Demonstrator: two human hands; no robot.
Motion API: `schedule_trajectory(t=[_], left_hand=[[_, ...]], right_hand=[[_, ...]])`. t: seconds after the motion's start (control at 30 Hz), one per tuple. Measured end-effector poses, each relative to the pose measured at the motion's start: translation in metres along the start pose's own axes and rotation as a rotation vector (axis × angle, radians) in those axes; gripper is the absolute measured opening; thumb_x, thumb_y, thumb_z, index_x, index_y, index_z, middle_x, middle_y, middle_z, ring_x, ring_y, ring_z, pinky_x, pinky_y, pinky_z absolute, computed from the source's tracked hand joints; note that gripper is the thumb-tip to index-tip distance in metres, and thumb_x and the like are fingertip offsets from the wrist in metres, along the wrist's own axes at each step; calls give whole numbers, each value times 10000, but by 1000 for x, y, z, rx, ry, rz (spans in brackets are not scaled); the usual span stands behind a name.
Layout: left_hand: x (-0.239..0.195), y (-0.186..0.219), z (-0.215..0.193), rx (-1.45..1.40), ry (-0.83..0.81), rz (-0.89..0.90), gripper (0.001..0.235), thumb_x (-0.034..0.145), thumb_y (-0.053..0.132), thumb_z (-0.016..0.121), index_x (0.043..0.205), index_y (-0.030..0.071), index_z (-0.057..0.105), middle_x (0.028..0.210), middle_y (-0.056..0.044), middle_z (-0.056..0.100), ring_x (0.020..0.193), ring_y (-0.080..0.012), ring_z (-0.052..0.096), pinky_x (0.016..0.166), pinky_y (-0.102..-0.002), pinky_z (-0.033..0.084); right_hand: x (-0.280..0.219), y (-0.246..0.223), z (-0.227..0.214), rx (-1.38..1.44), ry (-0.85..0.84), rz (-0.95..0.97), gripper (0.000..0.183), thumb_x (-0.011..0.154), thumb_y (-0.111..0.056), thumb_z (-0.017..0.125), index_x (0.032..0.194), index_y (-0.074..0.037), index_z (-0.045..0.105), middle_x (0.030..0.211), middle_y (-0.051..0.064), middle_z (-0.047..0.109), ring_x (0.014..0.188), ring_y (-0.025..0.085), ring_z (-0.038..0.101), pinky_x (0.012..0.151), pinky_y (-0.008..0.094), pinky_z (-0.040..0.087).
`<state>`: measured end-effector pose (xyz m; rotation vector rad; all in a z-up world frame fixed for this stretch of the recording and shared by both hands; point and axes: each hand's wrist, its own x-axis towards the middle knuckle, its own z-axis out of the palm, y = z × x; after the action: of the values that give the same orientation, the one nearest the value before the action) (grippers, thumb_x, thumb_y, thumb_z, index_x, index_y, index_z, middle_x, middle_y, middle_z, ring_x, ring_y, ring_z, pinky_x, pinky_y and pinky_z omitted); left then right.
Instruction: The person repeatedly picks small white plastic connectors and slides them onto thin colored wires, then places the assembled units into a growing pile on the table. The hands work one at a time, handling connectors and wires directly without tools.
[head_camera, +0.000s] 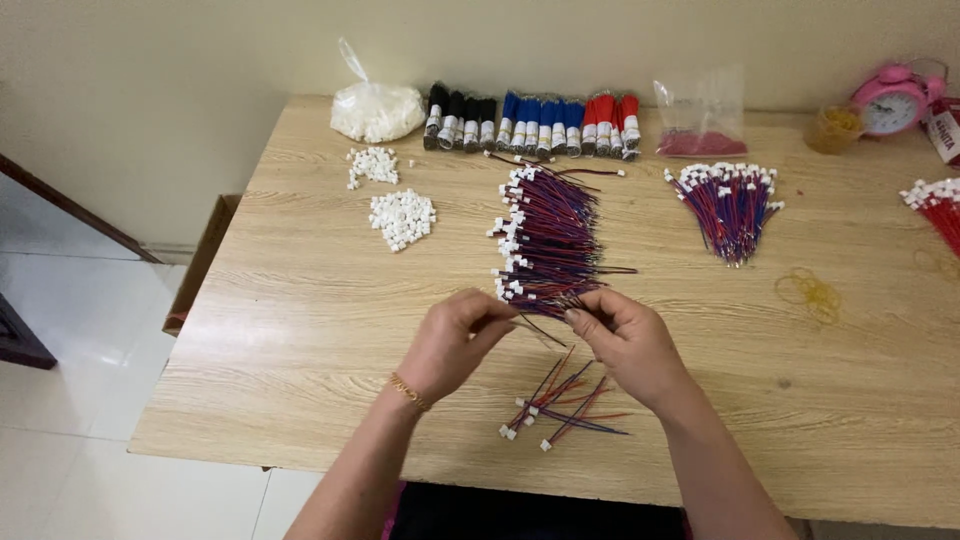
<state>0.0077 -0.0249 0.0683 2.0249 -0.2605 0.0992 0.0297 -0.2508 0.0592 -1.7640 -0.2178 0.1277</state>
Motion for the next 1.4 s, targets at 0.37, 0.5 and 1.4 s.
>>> schedule_trajectory(t=[0.37,0.5,1.4], left_hand=[[11,-22,54,-640,49,-174,188,823,103,768,980,12,719,721,-96,702,656,-129,674,630,-239,586],[11,-31,59,-810,63,-219,178,847,47,728,993,-43,682,777,-130,691,714,-158,680,686,-279,604],[6,-21,59,-1259,42,-315,207,917,19,609,1100,-68,646,875,-121,672,789,-216,718,724,-309,636]], right_hand=[[-11,-33,4,-254,-16,-55,142,863,-135,684,958,-42,734,771,133,702,770,191,657,738,353,524],[-6,-16,5,-9,-22,-10,143,886,-94,660,991,-21,725,783,73,686,775,138,578,748,308,519],[-3,-42,9,-323,88,-90,103,826,-138,726,844,-37,717,693,157,627,656,191,601,590,324,502]])
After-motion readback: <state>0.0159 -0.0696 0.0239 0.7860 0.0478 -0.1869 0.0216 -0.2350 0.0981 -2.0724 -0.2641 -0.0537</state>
